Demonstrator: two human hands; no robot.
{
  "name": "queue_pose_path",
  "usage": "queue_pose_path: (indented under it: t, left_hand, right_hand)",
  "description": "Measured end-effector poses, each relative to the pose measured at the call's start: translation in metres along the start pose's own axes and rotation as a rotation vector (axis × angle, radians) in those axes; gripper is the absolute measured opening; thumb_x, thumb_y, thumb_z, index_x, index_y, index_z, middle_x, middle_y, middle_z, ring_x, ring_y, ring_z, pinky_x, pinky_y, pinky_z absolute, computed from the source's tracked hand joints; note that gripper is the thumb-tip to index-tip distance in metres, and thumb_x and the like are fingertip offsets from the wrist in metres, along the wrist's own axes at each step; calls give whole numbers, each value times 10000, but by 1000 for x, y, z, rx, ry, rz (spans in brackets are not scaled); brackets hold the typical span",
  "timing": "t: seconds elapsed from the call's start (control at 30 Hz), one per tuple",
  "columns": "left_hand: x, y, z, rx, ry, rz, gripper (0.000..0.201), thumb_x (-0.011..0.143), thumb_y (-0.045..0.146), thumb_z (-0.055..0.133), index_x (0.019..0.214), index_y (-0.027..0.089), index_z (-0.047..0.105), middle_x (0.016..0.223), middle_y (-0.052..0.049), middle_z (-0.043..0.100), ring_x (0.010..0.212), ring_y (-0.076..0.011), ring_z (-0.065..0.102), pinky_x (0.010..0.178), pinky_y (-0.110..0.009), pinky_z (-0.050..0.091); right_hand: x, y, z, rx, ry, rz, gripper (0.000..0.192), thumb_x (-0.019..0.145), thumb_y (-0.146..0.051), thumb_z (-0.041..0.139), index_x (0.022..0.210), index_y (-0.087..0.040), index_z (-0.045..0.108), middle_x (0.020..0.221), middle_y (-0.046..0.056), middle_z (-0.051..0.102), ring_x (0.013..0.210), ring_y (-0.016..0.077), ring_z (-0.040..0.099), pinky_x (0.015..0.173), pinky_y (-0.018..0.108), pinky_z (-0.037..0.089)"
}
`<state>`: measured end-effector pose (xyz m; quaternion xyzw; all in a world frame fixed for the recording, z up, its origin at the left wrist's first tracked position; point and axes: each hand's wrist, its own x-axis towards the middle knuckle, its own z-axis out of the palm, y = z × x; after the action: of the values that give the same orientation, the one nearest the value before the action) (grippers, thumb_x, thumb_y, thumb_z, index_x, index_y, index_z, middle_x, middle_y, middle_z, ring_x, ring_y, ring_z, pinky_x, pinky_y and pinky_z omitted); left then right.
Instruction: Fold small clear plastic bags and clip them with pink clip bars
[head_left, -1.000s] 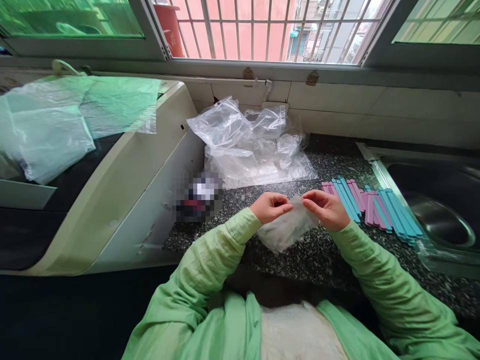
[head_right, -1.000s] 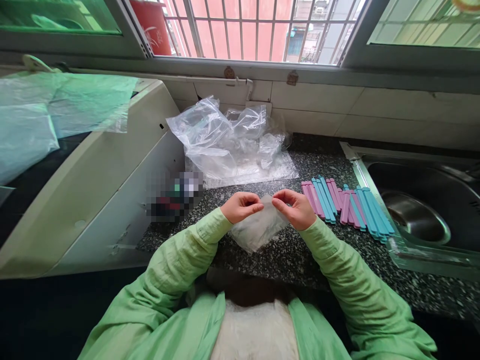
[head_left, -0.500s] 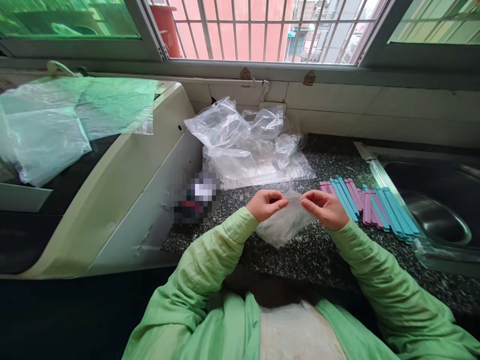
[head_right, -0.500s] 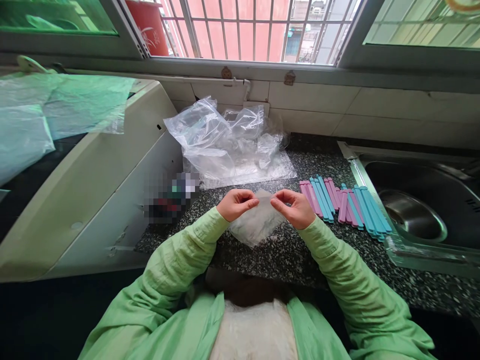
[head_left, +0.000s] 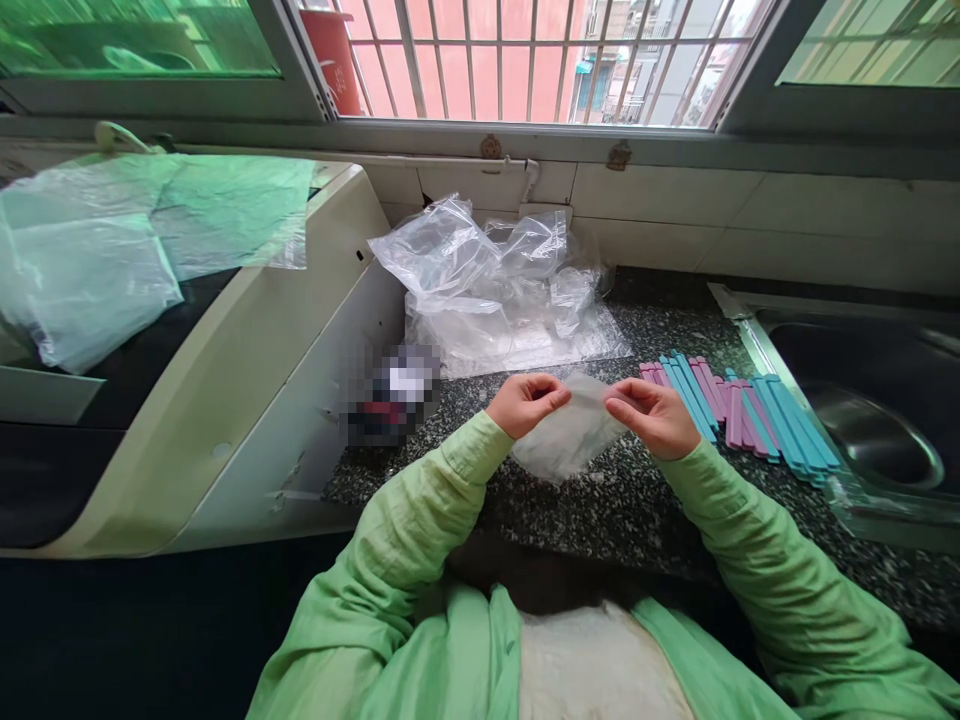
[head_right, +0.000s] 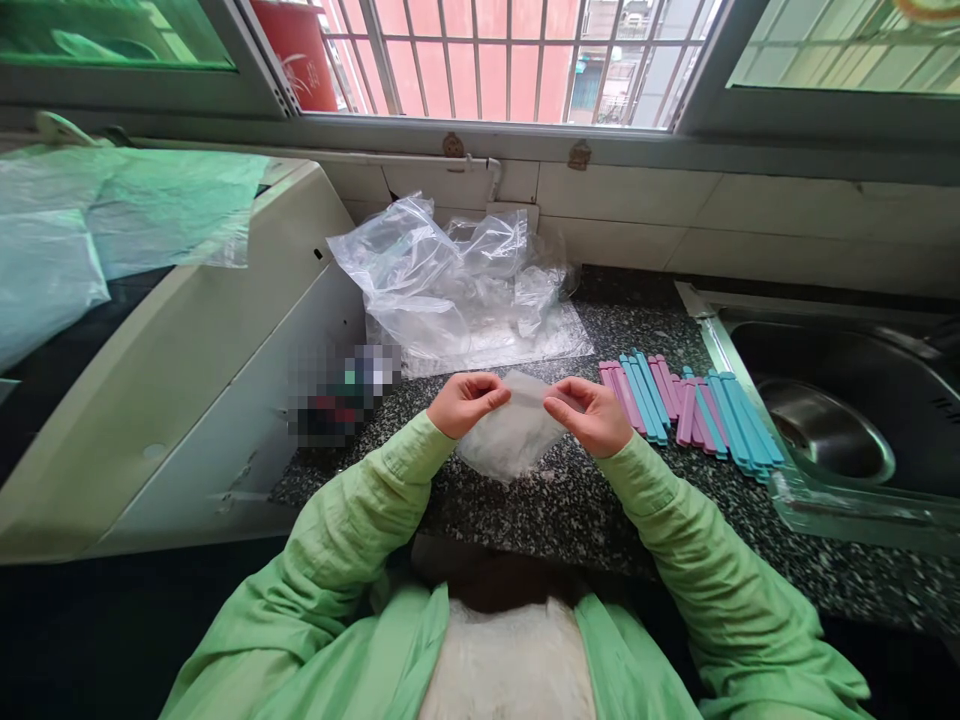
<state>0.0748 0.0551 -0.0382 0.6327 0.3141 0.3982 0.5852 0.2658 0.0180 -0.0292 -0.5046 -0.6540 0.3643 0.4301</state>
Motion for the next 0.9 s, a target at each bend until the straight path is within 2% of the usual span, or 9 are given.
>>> queue_pose_path:
  t: [0.17,0.4,0.5,0.57,0.63,0.67,0.77,0.83,0.9]
  left_hand:
    - [1,4,-10,-5,112,41,421,597,525,643,532,126,529,496,33,443,501,-57,357,490,-214,297]
    - [4,2,-13,-33,152,2,432,540,546,676,533,127,571,520,10,523,521,-71,418,526,-219,342]
    - [6,0,-14,-26,186,-1,434,527,548,682,523,128,577,515,10,529,521,-71,424,539,-221,348]
    - [7,-1,-15,-27,215,7,429,528,546,682,523,130,577,503,17,519,509,-67,413,534,-221,341]
    - [8,-1,-16,-32,227,2,430,524,547,683,530,130,578,492,25,507,493,-63,398,516,-218,326]
    - [8,-2,-17,-35,225,-7,433,520,548,684,536,129,578,491,27,504,488,-61,393,506,-217,318]
    - [8,-2,-16,-41,207,-39,442,508,547,691,534,123,571,483,32,492,479,-55,382,485,-210,295]
    - [7,-1,-16,-45,196,-55,437,515,537,693,521,121,559,470,36,475,472,-53,375,475,-207,286]
    - [6,0,-15,-49,192,-61,420,532,521,691,519,122,559,464,37,468,467,-52,371,467,-205,284]
  right_hand:
    - [1,9,2,69,-21,-2,308,646,-465,648,636,-163,589,584,-1,570,545,102,502,521,242,423]
    - [2,15,11,6,-11,-3,313,656,-476,608,630,-166,570,572,2,571,529,107,504,515,257,434]
    - [5,13,-5,-198,-11,3,322,673,-488,571,687,-168,598,635,32,617,576,137,550,570,288,464]
    - [6,12,-25,-477,103,41,304,695,-464,546,739,-174,622,707,56,646,641,167,584,634,320,472]
    - [7,13,-45,-832,246,178,286,723,-437,512,767,-186,641,739,76,658,700,210,604,654,355,461]
    - [7,13,-54,-978,249,288,294,728,-437,504,774,-186,649,745,90,660,718,233,610,645,367,456]
    - [9,14,-66,-1229,121,587,369,725,-496,495,803,-179,667,819,128,668,792,285,617,641,385,449]
    - [11,14,-65,-1286,14,685,423,735,-531,469,843,-174,668,896,137,667,846,294,615,665,389,448]
    - [13,14,-61,-1307,-65,724,446,751,-537,445,875,-169,665,936,138,665,870,289,613,681,387,447]
